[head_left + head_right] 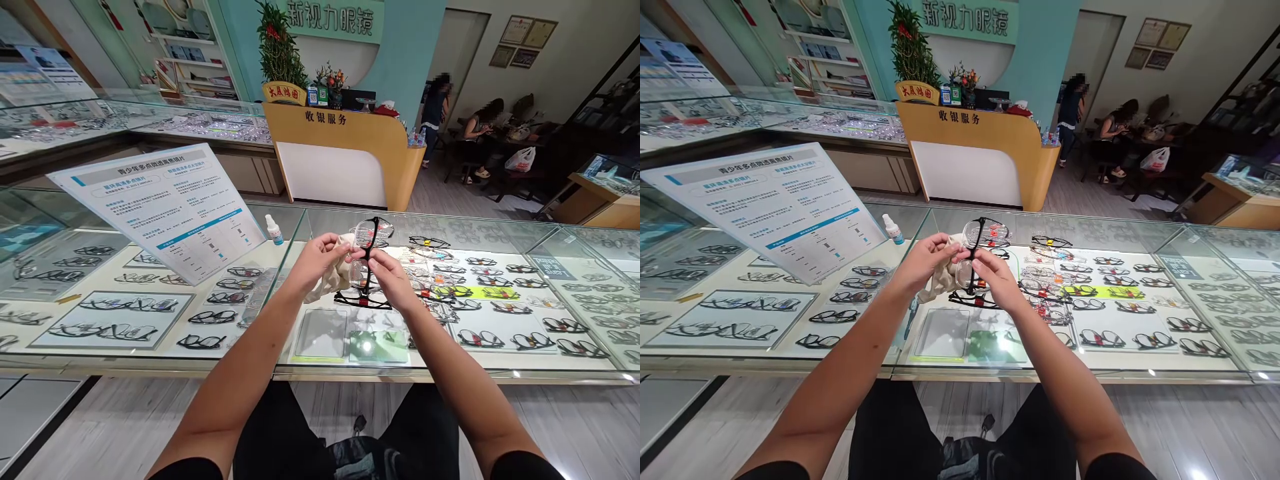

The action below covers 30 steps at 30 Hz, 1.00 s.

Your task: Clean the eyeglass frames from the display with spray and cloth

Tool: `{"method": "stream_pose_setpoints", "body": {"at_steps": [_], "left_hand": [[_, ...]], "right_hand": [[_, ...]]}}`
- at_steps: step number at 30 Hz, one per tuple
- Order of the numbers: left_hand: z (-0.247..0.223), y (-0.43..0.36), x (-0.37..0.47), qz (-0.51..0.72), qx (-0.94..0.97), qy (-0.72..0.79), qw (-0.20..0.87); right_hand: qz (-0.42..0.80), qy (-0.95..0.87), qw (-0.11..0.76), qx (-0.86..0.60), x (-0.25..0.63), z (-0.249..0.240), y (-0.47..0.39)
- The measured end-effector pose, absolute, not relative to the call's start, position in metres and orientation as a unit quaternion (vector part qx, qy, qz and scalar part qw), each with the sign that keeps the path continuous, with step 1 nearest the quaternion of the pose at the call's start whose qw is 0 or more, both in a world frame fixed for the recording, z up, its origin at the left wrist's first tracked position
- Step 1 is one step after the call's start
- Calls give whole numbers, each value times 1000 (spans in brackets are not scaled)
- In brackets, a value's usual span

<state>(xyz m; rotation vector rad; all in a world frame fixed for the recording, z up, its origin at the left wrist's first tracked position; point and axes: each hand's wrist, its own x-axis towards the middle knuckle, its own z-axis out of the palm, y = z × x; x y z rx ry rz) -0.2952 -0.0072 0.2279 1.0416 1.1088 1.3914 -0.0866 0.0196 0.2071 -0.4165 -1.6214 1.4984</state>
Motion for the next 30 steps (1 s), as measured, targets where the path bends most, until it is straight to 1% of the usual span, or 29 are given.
{"method": "stream_pose_setpoints", "body": {"at_steps": [5, 9, 14, 16, 20, 26, 30], "left_hand": [[227, -4, -295, 559, 444, 471, 519], [225, 0, -301, 567, 411, 451, 553], [226, -5, -301, 479, 437, 446, 617], [227, -8, -299, 485, 450, 451, 599], [231, -12, -293, 527, 499, 449, 521], [238, -17, -289, 533, 533, 456, 473], [236, -14, -287, 575, 516, 463, 436]], "right_hand": [[598, -617, 469, -204, -86, 210, 20], [609, -591, 492, -192, -81, 215, 19], [619, -578, 493, -200, -77, 220, 17], [624, -577, 488, -198, -77, 221, 16], [634, -576, 478, -193, -76, 222, 16], [648, -574, 465, -186, -74, 223, 15], [628, -587, 472, -196, -75, 226, 14]]}}
